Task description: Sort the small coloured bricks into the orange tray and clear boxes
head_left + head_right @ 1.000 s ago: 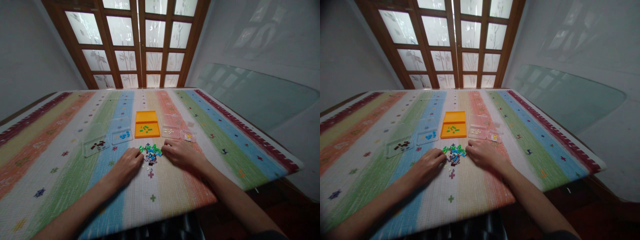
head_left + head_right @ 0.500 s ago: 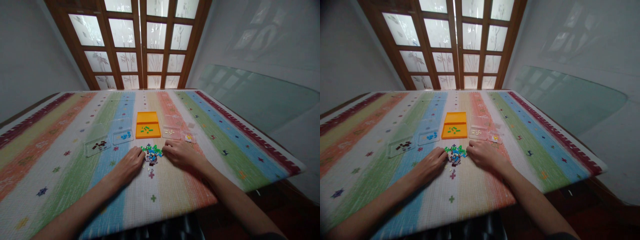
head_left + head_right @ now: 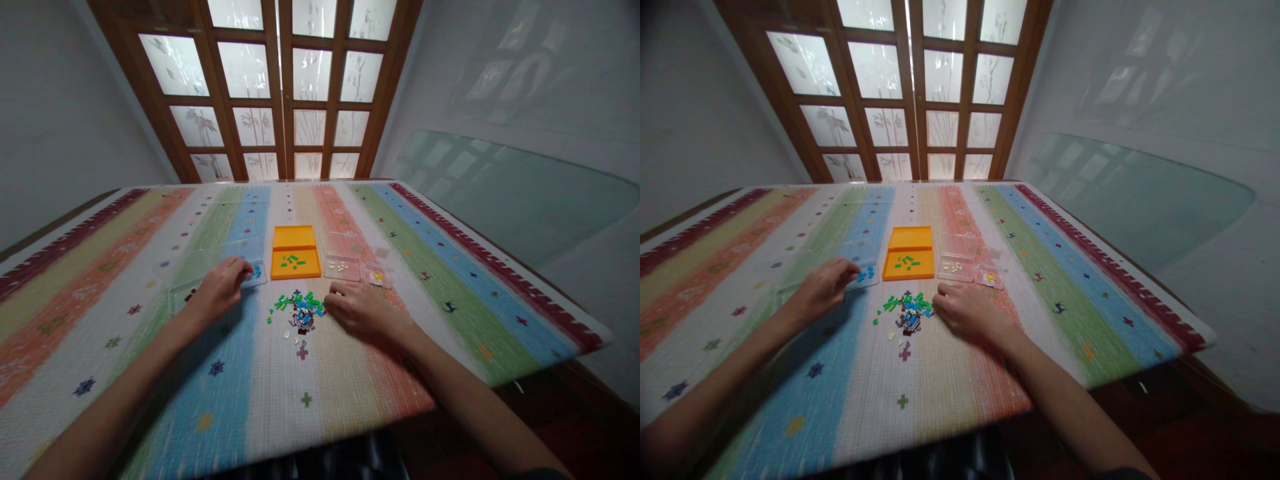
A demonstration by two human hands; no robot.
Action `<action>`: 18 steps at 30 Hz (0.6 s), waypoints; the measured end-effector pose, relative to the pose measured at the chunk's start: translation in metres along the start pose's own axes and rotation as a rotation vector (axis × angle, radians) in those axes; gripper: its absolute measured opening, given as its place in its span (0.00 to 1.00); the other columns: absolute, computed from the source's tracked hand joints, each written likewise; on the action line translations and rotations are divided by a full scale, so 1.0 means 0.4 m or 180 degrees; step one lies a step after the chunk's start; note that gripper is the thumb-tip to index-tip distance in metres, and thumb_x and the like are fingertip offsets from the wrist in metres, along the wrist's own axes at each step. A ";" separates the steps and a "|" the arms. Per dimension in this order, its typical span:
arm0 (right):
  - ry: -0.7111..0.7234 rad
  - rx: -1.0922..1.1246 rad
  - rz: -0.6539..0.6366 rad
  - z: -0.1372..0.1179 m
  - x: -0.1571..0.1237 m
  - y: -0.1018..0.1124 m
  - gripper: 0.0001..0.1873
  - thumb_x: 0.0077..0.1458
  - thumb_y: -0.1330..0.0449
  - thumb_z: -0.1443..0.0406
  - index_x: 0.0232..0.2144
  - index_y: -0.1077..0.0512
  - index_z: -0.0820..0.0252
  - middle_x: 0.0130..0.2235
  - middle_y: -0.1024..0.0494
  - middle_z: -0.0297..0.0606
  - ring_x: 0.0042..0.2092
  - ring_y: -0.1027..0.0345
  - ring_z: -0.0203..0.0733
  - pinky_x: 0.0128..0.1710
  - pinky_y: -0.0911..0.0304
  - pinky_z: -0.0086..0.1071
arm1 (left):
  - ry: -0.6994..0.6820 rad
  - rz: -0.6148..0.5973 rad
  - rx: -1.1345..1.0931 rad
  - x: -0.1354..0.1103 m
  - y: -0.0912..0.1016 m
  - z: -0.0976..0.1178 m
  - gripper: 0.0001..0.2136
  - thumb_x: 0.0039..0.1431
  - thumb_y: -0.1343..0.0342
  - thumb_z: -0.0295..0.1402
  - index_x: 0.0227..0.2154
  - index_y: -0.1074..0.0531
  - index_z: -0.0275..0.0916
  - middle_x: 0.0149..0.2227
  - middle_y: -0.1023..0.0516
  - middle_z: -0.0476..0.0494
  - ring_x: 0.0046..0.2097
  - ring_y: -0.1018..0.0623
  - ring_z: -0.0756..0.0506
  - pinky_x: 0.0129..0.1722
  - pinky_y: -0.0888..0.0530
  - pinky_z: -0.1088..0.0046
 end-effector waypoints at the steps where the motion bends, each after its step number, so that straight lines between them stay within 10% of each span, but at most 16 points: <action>1: 0.0003 0.0005 -0.0003 0.000 0.000 0.000 0.10 0.64 0.48 0.70 0.32 0.28 0.61 0.34 0.27 0.40 0.30 0.45 0.36 0.31 0.55 0.35 | 0.0116 -0.0090 -0.0002 0.010 0.001 -0.026 0.07 0.64 0.54 0.27 0.35 0.31 0.41 0.35 0.24 0.43 0.37 0.25 0.43 0.39 0.26 0.65; 18: 0.0026 0.0025 -0.0042 0.000 -0.001 0.000 0.11 0.64 0.48 0.71 0.32 0.28 0.62 0.35 0.26 0.40 0.31 0.45 0.36 0.31 0.56 0.35 | 0.0577 -0.0478 0.0051 0.034 -0.029 -0.122 0.09 0.60 0.52 0.32 0.35 0.26 0.39 0.37 0.18 0.38 0.39 0.20 0.40 0.39 0.27 0.64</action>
Point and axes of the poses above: each hand's wrist, its own x-axis towards the middle knuckle, its own y-axis out of the back of the hand, z = x × y, the point moved 7 cm from there along x, towards the middle knuckle
